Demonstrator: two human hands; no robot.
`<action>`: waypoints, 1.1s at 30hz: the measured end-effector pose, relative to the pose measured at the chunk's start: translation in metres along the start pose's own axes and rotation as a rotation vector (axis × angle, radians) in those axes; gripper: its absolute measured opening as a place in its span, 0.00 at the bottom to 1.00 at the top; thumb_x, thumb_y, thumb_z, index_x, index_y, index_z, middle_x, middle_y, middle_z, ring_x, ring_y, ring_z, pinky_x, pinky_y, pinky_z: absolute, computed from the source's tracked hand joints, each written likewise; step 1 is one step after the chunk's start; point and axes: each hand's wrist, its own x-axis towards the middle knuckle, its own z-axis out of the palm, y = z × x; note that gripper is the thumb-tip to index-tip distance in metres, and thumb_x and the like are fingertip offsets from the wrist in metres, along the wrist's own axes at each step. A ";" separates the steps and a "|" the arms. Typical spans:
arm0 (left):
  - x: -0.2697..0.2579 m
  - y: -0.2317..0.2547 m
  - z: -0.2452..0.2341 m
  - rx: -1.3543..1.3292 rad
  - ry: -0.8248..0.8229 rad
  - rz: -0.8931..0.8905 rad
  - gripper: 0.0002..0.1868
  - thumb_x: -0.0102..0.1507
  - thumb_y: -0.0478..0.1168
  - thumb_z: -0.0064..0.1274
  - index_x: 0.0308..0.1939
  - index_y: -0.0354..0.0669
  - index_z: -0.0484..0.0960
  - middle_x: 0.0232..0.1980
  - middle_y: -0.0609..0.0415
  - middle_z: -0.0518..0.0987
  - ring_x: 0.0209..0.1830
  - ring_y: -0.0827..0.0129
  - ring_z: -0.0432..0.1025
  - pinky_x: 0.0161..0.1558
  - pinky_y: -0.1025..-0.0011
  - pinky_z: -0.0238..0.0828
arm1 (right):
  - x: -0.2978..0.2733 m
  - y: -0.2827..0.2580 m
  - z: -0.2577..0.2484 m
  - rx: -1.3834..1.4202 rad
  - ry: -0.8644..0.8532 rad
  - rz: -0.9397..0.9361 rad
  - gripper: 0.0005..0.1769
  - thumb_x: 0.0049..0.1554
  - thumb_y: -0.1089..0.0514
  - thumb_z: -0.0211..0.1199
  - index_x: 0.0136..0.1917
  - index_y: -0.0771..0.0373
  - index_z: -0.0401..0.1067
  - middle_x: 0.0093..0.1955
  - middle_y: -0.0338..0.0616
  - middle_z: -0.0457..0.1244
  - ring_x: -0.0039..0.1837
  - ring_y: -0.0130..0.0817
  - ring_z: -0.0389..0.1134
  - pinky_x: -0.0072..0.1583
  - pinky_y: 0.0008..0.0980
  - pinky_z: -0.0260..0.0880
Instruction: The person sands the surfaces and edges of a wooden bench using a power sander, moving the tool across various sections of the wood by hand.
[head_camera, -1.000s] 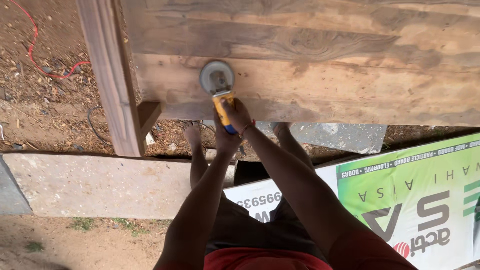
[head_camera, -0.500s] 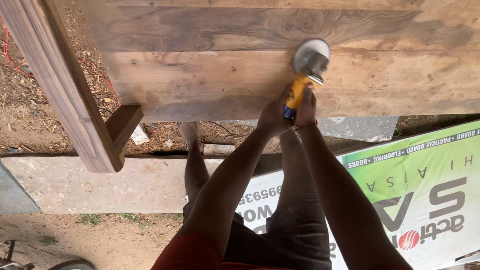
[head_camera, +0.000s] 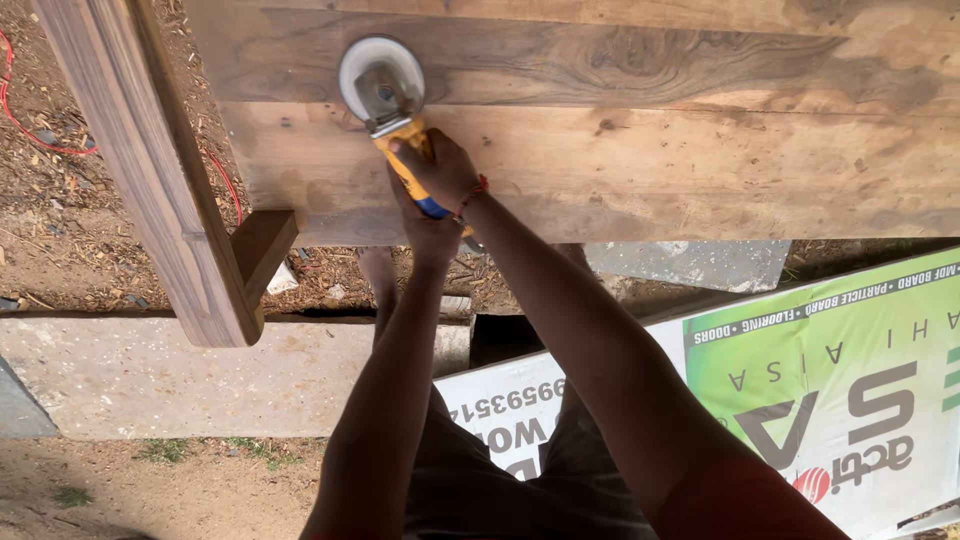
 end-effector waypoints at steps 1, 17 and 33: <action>0.009 0.006 -0.004 -0.047 -0.009 0.036 0.62 0.56 0.28 0.70 0.83 0.43 0.41 0.71 0.44 0.69 0.67 0.63 0.71 0.66 0.67 0.74 | 0.006 -0.009 0.001 -0.004 -0.001 0.011 0.44 0.53 0.20 0.56 0.51 0.65 0.74 0.43 0.52 0.72 0.48 0.41 0.77 0.51 0.37 0.76; 0.013 0.059 0.208 0.406 -0.612 -0.120 0.62 0.50 0.42 0.69 0.81 0.59 0.45 0.58 0.42 0.83 0.55 0.45 0.79 0.54 0.56 0.78 | -0.052 0.117 -0.244 0.922 0.378 0.170 0.46 0.58 0.24 0.56 0.65 0.70 0.68 0.53 0.46 0.68 0.52 0.32 0.73 0.53 0.32 0.78; 0.039 0.019 0.016 -0.123 0.189 -0.025 0.61 0.51 0.30 0.56 0.86 0.45 0.42 0.68 0.41 0.70 0.63 0.59 0.73 0.57 0.66 0.77 | 0.033 -0.033 -0.021 -0.044 -0.112 -0.144 0.33 0.65 0.33 0.63 0.57 0.68 0.74 0.50 0.52 0.71 0.53 0.39 0.73 0.54 0.38 0.72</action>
